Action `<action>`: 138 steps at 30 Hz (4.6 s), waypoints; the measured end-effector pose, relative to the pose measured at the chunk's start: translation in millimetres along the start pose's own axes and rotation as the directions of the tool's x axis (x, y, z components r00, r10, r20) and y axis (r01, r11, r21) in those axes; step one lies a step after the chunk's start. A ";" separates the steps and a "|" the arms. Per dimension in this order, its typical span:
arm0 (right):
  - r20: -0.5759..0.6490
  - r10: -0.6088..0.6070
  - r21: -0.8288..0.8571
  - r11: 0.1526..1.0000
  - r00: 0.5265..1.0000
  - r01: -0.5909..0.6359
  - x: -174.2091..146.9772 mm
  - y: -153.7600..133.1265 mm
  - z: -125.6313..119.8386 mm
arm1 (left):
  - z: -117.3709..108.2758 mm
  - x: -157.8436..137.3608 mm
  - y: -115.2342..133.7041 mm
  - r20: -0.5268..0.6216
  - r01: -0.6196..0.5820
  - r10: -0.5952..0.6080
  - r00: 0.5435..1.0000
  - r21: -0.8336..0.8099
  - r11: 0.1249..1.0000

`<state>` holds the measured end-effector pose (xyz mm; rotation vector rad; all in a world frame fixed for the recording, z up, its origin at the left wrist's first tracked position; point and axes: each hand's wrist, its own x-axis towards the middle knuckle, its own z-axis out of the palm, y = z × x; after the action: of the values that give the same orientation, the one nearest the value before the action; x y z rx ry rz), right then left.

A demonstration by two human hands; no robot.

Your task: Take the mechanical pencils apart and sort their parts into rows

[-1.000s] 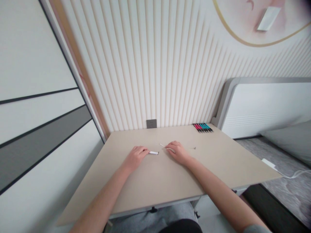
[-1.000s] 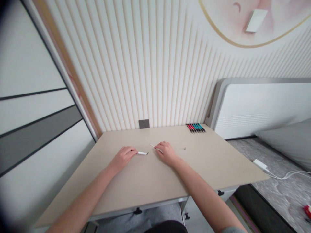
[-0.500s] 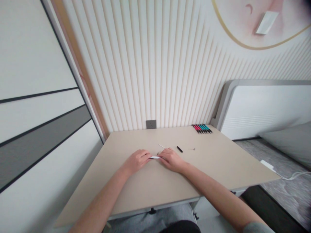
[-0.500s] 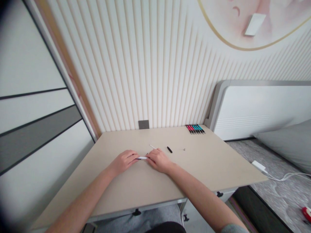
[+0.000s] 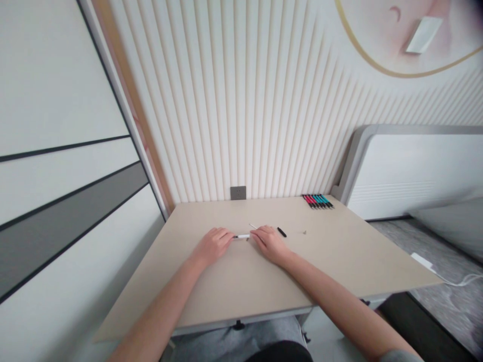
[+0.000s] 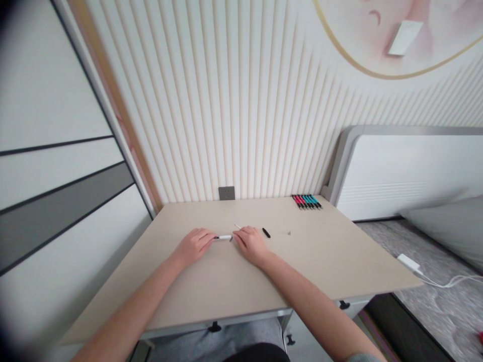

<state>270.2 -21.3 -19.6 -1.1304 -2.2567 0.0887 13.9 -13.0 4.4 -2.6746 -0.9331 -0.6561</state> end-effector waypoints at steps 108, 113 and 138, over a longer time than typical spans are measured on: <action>0.068 0.055 -0.093 0.995 0.996 -0.048 1.3 -0.5 -0.3 | 28.4 6.8 -16.6 0.121 0.392 -0.386 0.914 -0.030 0.919; 0.064 0.088 -0.103 0.991 0.994 -0.081 2.0 1.0 -0.6 | 27.6 9.9 -11.0 0.071 0.288 -0.281 0.957 -0.115 0.951; -0.044 -0.208 0.070 0.975 0.977 0.211 2.0 -13.5 -3.2 | 25.3 12.8 16.3 0.146 0.257 -0.211 0.967 -0.535 0.805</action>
<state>261.5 -29.0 -11.7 -0.8430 -2.3064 0.0656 41.6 -9.7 -12.6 -3.1274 -1.2771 -1.0152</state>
